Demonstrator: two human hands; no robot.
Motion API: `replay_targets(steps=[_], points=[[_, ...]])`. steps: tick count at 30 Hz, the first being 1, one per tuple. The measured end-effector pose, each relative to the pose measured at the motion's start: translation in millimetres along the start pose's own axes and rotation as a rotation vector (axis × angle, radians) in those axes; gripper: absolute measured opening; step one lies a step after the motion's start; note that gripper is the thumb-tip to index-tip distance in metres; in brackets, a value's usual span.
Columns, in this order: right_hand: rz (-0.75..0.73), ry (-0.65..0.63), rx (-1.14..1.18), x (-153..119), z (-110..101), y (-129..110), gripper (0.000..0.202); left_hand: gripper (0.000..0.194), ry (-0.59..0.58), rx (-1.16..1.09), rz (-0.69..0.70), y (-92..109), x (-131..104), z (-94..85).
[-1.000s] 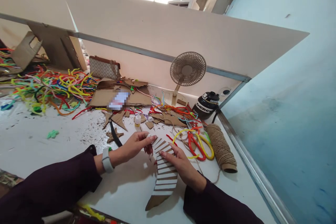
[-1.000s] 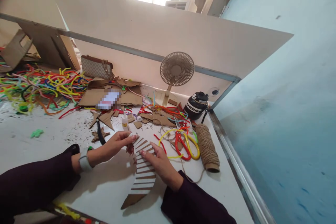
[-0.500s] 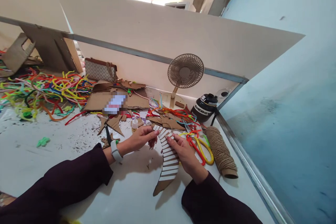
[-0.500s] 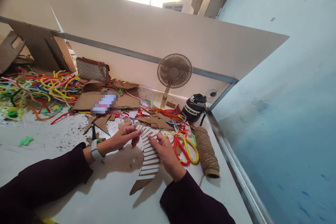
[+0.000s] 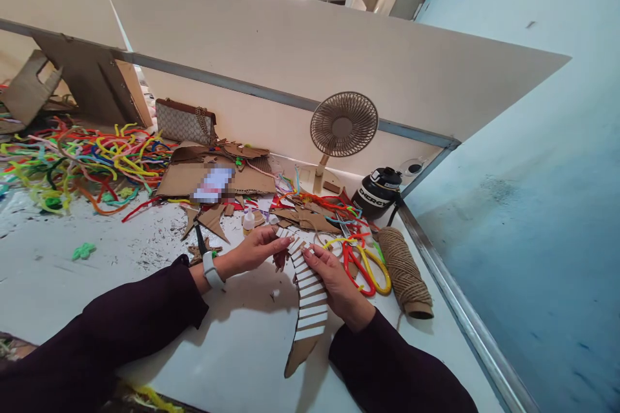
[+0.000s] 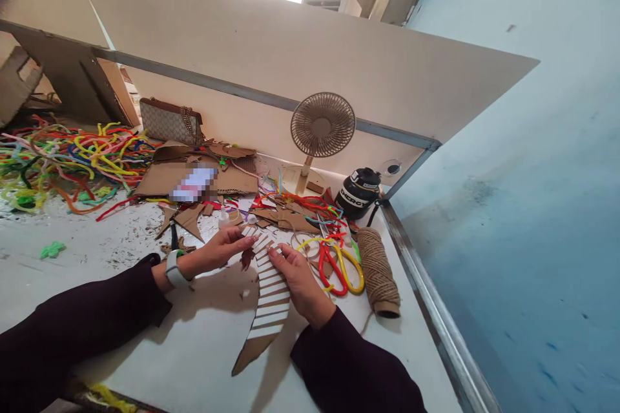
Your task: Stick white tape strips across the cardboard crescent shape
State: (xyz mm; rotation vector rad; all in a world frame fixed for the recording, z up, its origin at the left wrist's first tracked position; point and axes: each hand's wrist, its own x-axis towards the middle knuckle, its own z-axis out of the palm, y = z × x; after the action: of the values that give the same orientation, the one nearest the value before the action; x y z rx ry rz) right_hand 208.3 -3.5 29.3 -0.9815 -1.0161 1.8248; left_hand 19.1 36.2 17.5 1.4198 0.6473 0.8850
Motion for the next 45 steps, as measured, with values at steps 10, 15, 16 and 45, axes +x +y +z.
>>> replay_targets(steps=[10, 15, 16, 45], points=[[-0.002, -0.006, -0.019, -1.5, -1.0, -2.5, 0.037, 0.050, 0.007, 0.052, 0.031, 1.4, -2.5, 2.0], [-0.097, 0.036, -0.101, 0.1, -4.5, -0.9, 0.039, 0.049, 0.020, 0.080, 0.078, -0.9, -2.1, -3.3], [-0.124, 0.056, -0.124, -0.1, -5.6, -0.6, 0.038, 0.049, 0.029, 0.085, 0.094, -0.8, -1.8, -4.9], [-0.251, 0.153, -0.173, 2.3, -28.8, -21.4, 0.042, 0.041, 0.554, -0.127, -0.031, 4.7, 7.3, -6.5]])
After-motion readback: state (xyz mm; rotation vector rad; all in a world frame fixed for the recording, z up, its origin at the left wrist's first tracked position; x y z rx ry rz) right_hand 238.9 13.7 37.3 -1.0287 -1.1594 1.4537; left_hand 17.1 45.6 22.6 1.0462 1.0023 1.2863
